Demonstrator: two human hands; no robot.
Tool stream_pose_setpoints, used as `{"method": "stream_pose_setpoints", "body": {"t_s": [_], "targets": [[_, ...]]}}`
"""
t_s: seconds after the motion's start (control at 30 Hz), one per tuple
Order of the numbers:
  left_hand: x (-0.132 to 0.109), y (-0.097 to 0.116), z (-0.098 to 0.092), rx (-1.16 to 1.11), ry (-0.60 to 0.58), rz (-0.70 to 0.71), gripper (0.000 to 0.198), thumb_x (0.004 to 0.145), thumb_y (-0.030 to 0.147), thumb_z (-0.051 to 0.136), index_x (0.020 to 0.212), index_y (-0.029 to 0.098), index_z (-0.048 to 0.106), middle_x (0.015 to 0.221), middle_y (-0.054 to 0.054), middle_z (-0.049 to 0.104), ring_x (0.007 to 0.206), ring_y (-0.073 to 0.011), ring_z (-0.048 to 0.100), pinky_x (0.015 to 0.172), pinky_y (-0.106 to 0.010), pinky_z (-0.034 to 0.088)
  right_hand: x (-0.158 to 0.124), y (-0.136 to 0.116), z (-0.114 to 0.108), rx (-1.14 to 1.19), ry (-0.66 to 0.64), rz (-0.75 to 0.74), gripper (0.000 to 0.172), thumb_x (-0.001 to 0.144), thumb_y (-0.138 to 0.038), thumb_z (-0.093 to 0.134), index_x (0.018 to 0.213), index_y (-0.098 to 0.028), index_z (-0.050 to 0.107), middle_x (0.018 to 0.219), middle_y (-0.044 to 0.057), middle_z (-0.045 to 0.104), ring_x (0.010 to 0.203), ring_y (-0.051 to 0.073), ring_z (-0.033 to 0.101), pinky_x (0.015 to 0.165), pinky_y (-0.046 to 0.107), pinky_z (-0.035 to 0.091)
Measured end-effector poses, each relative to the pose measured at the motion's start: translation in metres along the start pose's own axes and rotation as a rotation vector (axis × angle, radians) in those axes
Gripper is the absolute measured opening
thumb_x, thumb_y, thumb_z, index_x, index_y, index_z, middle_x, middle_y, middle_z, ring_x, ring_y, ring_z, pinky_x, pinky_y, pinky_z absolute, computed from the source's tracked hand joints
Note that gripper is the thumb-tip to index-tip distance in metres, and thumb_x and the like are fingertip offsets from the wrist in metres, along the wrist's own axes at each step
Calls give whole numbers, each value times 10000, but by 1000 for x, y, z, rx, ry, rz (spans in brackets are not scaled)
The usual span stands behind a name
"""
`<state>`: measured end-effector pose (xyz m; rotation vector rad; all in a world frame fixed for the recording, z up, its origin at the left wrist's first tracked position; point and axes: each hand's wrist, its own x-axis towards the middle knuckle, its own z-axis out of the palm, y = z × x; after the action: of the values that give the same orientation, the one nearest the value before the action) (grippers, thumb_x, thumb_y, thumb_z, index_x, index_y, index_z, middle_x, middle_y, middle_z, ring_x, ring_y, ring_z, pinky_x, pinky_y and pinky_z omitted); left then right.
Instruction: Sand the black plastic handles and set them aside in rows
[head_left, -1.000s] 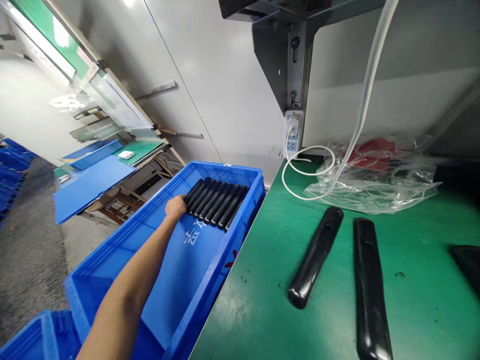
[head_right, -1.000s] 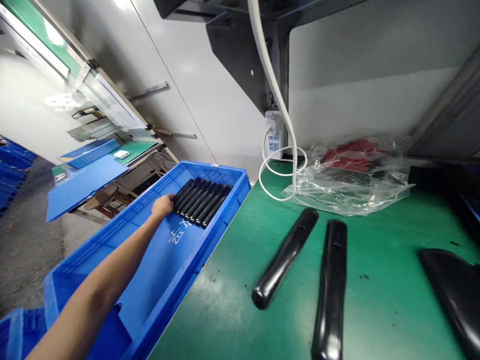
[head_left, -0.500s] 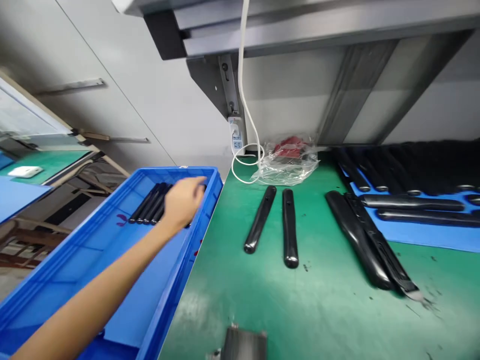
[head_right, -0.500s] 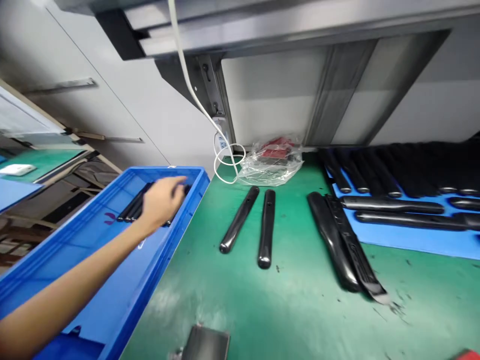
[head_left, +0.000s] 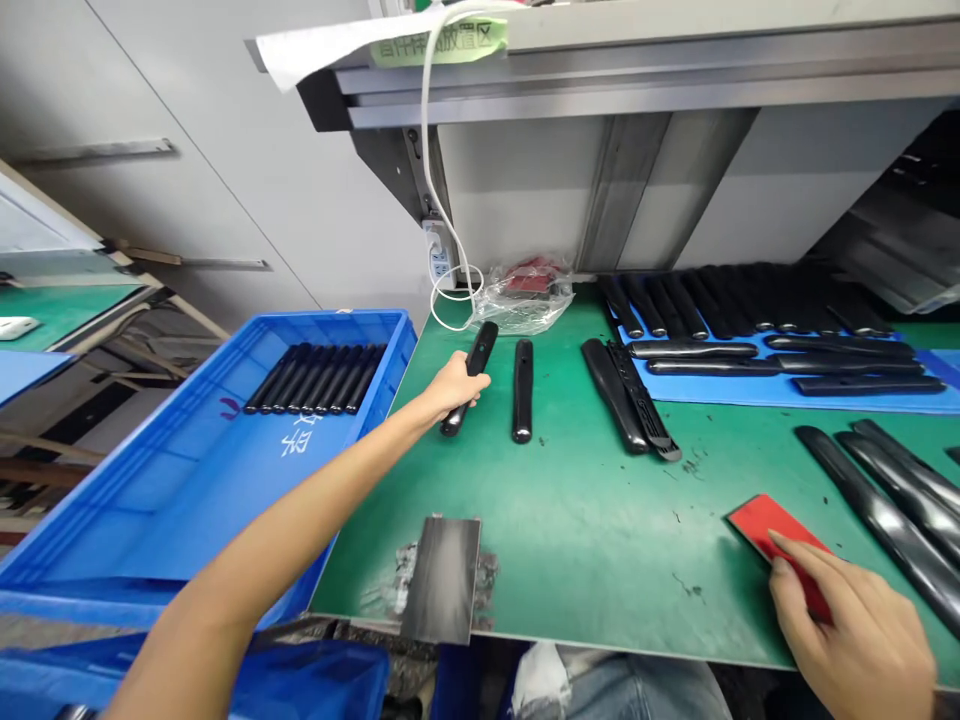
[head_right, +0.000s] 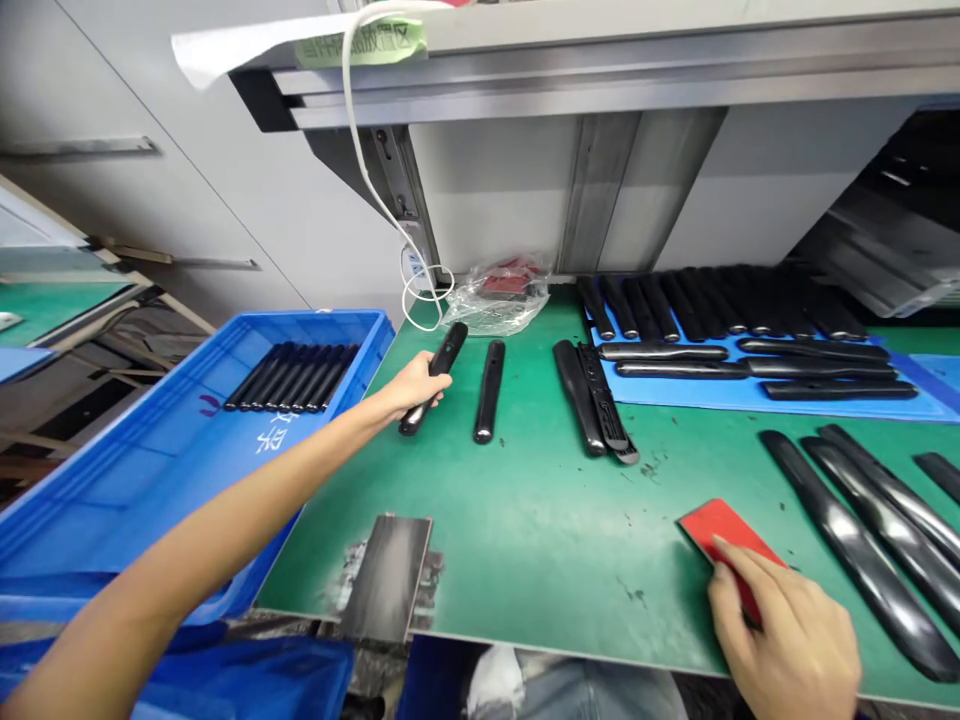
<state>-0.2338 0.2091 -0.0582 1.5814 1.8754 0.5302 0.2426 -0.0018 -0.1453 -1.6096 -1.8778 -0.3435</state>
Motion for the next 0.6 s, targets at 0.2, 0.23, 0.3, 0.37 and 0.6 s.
{"method": "stream_pose_setpoints", "body": {"t_s": [0.2,0.23,0.3,0.37,0.6], "targets": [[-22,36,38,-79,-40,-39,447,859,416,797,1109,185,508,663,-16,649,518,-177,643,534,-287,498,10,-9,-2,-40,41,-149,245,1009,-301,645,1221,-184,684,1112,120,767,962,340,735,885,458,517],[-22,41,43,-51,-37,-47,523,806,432,852,1120,182,517,651,-23,659,508,-186,634,533,-299,495,11,-10,-3,-35,29,-134,258,1022,-317,620,1238,-188,677,1137,120,765,968,336,732,885,457,516],[-22,51,51,16,-31,-69,584,742,412,915,1130,163,556,661,-45,684,528,-194,636,569,-320,513,15,-10,-7,-52,-11,-71,346,1048,-391,550,1308,-190,654,1232,133,743,1018,358,714,876,475,513],[-21,60,56,78,-36,-102,472,806,398,876,1105,138,621,755,-61,714,621,-186,666,658,-333,558,19,-7,-12,-139,-80,-3,516,1042,-536,484,1389,-183,629,1387,176,668,1106,423,672,853,524,510],[-20,83,63,119,-31,-217,297,977,347,720,1211,167,684,1220,-101,684,1088,-239,686,919,-415,594,26,16,-12,-119,-216,17,595,1050,-600,371,1366,-191,666,1278,155,726,1131,398,656,921,553,481]]}}
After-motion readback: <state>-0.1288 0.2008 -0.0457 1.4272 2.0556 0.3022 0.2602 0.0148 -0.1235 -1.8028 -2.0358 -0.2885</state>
